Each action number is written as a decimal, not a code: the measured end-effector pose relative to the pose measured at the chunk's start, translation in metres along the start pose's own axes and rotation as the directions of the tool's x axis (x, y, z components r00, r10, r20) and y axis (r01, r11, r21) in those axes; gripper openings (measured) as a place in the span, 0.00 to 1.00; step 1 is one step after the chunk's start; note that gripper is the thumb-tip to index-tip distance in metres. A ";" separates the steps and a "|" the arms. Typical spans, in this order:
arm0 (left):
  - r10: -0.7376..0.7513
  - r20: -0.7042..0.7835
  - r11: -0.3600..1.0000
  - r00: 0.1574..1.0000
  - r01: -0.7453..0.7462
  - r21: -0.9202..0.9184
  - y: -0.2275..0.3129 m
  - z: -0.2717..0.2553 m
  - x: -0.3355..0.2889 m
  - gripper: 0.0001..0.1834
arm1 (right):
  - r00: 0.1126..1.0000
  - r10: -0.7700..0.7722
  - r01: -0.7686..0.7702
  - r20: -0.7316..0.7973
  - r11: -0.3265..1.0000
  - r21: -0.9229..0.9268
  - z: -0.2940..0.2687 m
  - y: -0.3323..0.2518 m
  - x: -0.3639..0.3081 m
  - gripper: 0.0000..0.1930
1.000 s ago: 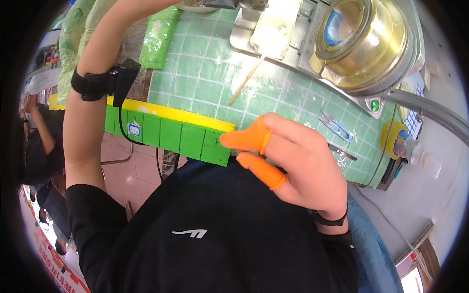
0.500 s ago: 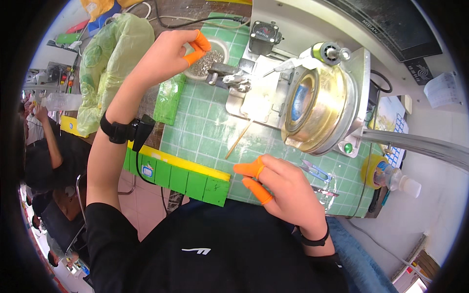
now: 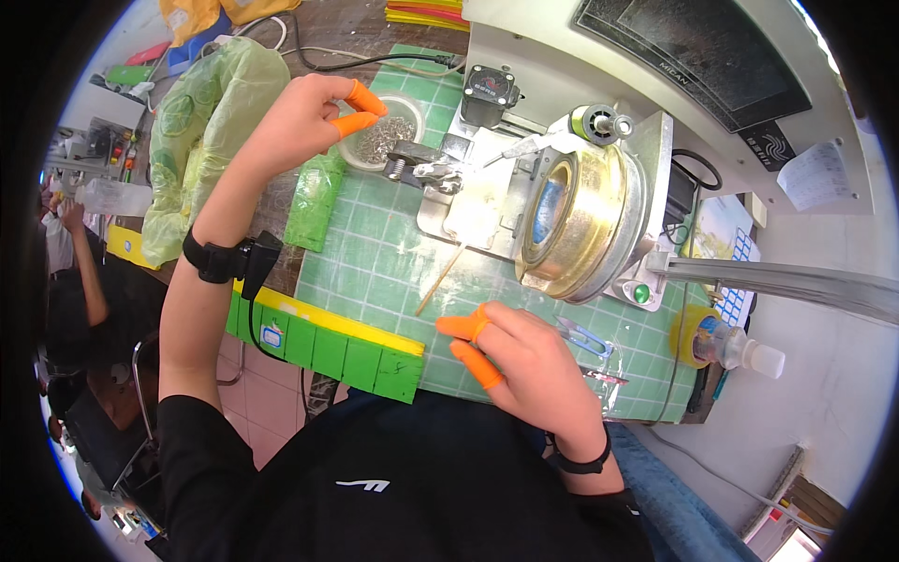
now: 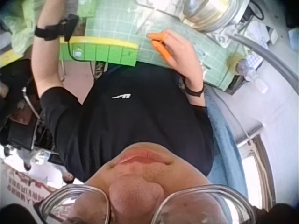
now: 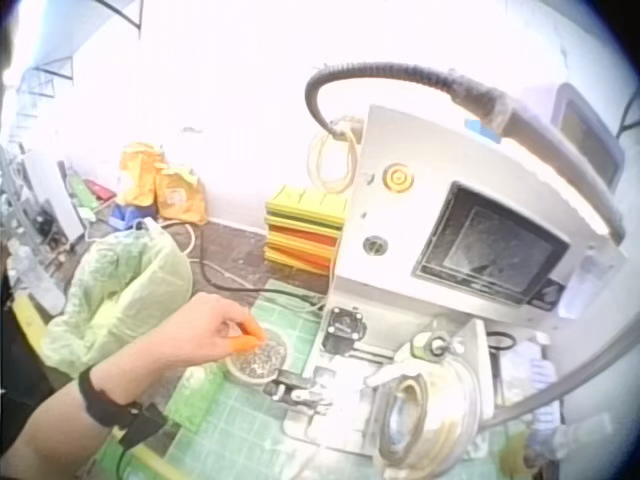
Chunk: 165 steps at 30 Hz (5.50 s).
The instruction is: Assembling small metal components using a specialized machine and adhesive at a factory workbench.
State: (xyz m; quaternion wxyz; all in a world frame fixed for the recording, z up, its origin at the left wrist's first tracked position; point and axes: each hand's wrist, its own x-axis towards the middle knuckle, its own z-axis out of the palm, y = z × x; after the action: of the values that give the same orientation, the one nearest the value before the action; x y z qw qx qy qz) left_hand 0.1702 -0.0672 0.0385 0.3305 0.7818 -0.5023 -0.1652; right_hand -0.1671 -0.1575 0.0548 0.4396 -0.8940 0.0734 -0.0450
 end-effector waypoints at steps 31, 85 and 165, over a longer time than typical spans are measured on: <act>0.360 -0.154 0.889 0.920 -0.388 -0.242 0.117 0.007 -0.109 0.12 | 0.897 0.016 0.216 -0.441 0.856 0.469 0.012 -0.032 0.049 0.06; 0.864 -0.108 0.502 0.492 -0.824 0.264 0.055 0.036 -0.032 0.18 | 0.652 0.039 0.349 -0.757 0.871 0.346 0.055 0.030 0.105 0.06; 0.189 0.073 0.948 0.979 -0.163 -0.273 0.194 0.050 -0.122 0.18 | 0.340 -0.092 0.333 -0.936 0.942 0.028 -0.192 0.001 -0.112 0.05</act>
State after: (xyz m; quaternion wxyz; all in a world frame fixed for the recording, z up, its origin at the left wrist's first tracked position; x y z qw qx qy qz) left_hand -0.0444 -0.0291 0.1257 0.4207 0.6734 -0.5589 -0.2390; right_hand -0.3052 -0.2883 0.1689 0.4062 -0.6626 0.1833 -0.6019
